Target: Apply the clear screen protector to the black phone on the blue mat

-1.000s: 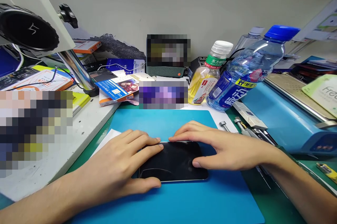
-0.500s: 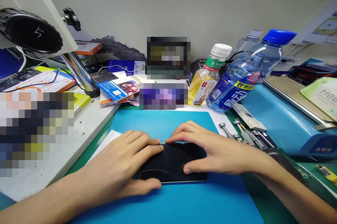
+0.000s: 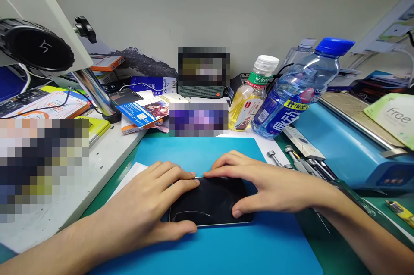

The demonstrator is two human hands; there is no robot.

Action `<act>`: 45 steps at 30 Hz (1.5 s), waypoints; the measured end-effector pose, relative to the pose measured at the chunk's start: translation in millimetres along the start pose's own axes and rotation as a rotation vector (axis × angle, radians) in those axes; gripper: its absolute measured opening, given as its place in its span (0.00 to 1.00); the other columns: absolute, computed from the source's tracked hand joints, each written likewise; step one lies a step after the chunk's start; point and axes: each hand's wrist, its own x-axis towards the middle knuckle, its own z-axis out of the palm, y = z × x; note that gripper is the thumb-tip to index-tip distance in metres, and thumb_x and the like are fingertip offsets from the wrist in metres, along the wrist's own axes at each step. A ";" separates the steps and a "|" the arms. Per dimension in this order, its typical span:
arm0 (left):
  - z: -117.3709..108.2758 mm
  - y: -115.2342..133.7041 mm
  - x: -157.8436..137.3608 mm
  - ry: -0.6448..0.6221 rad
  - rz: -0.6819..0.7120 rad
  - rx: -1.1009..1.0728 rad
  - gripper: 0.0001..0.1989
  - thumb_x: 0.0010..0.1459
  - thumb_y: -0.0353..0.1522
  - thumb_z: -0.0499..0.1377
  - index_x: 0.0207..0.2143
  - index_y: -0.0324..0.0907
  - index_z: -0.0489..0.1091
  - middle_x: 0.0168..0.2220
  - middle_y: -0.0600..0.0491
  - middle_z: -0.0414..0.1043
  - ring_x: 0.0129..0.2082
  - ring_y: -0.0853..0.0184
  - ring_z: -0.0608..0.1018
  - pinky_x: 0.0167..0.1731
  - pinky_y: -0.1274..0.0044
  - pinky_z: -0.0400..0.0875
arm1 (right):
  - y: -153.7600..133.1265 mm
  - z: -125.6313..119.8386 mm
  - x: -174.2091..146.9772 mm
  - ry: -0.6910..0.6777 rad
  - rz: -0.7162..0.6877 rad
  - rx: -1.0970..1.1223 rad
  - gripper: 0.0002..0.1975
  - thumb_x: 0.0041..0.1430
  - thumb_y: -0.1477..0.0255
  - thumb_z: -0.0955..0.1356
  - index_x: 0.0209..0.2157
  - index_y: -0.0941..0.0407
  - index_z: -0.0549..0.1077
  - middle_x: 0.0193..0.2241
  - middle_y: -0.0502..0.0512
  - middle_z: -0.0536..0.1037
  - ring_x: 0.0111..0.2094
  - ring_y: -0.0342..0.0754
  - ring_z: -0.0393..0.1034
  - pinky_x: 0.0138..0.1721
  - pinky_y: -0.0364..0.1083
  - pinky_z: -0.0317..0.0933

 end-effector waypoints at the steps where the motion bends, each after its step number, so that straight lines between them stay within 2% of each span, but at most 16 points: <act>1: 0.2 -0.1 0.1 -0.002 0.000 -0.007 0.25 0.71 0.42 0.64 0.64 0.43 0.64 0.58 0.46 0.74 0.55 0.55 0.76 0.50 0.63 0.70 | -0.5 -0.1 0.3 0.002 0.014 -0.003 0.32 0.65 0.62 0.77 0.67 0.48 0.72 0.62 0.55 0.72 0.64 0.56 0.65 0.65 0.52 0.58; 10: -0.7 0.7 2.6 0.046 0.013 -0.019 0.24 0.70 0.41 0.66 0.62 0.42 0.67 0.56 0.49 0.76 0.53 0.57 0.78 0.48 0.64 0.71 | -2.4 4.7 4.3 0.033 0.058 0.000 0.31 0.62 0.63 0.79 0.65 0.46 0.74 0.60 0.50 0.72 0.62 0.53 0.65 0.64 0.49 0.58; 15: -1.1 1.1 1.7 0.063 0.019 0.015 0.22 0.72 0.42 0.64 0.62 0.42 0.69 0.56 0.48 0.77 0.52 0.55 0.79 0.47 0.63 0.74 | -2.1 9.8 6.4 0.074 0.042 -0.019 0.29 0.62 0.63 0.79 0.63 0.47 0.75 0.57 0.51 0.73 0.61 0.52 0.66 0.63 0.49 0.58; 19: -3.3 2.5 0.6 0.121 0.108 0.162 0.23 0.76 0.44 0.58 0.61 0.37 0.72 0.56 0.46 0.80 0.52 0.53 0.82 0.46 0.62 0.78 | -1.2 13.2 5.8 0.097 0.013 -0.036 0.30 0.62 0.63 0.79 0.63 0.48 0.75 0.58 0.52 0.73 0.62 0.53 0.66 0.64 0.49 0.57; 23: -6.3 7.0 0.9 0.197 0.203 0.333 0.21 0.78 0.41 0.54 0.58 0.35 0.75 0.58 0.45 0.80 0.50 0.53 0.85 0.43 0.62 0.80 | -1.7 13.8 4.1 0.107 0.007 -0.043 0.29 0.62 0.62 0.79 0.63 0.48 0.75 0.59 0.52 0.74 0.62 0.54 0.66 0.65 0.50 0.57; 29: -8.4 11.8 4.5 0.256 0.221 0.366 0.20 0.79 0.40 0.52 0.54 0.36 0.78 0.56 0.47 0.81 0.49 0.57 0.87 0.38 0.67 0.82 | -0.7 12.7 3.1 0.100 0.020 -0.051 0.30 0.62 0.62 0.79 0.64 0.47 0.74 0.58 0.51 0.73 0.62 0.53 0.66 0.64 0.50 0.58; 40: -0.3 18.0 0.7 0.274 0.251 0.402 0.17 0.76 0.33 0.54 0.53 0.30 0.78 0.56 0.37 0.79 0.50 0.51 0.86 0.39 0.67 0.87 | -1.4 10.4 4.2 0.089 0.031 -0.037 0.30 0.61 0.65 0.79 0.63 0.48 0.75 0.58 0.52 0.74 0.61 0.53 0.67 0.64 0.49 0.58; 45: 0.1 31.6 0.0 0.169 0.212 0.562 0.19 0.76 0.30 0.51 0.56 0.27 0.76 0.58 0.34 0.77 0.55 0.46 0.83 0.42 0.64 0.88 | -2.7 9.0 4.3 0.089 0.038 -0.023 0.30 0.62 0.61 0.79 0.63 0.48 0.75 0.58 0.52 0.74 0.62 0.53 0.67 0.65 0.49 0.58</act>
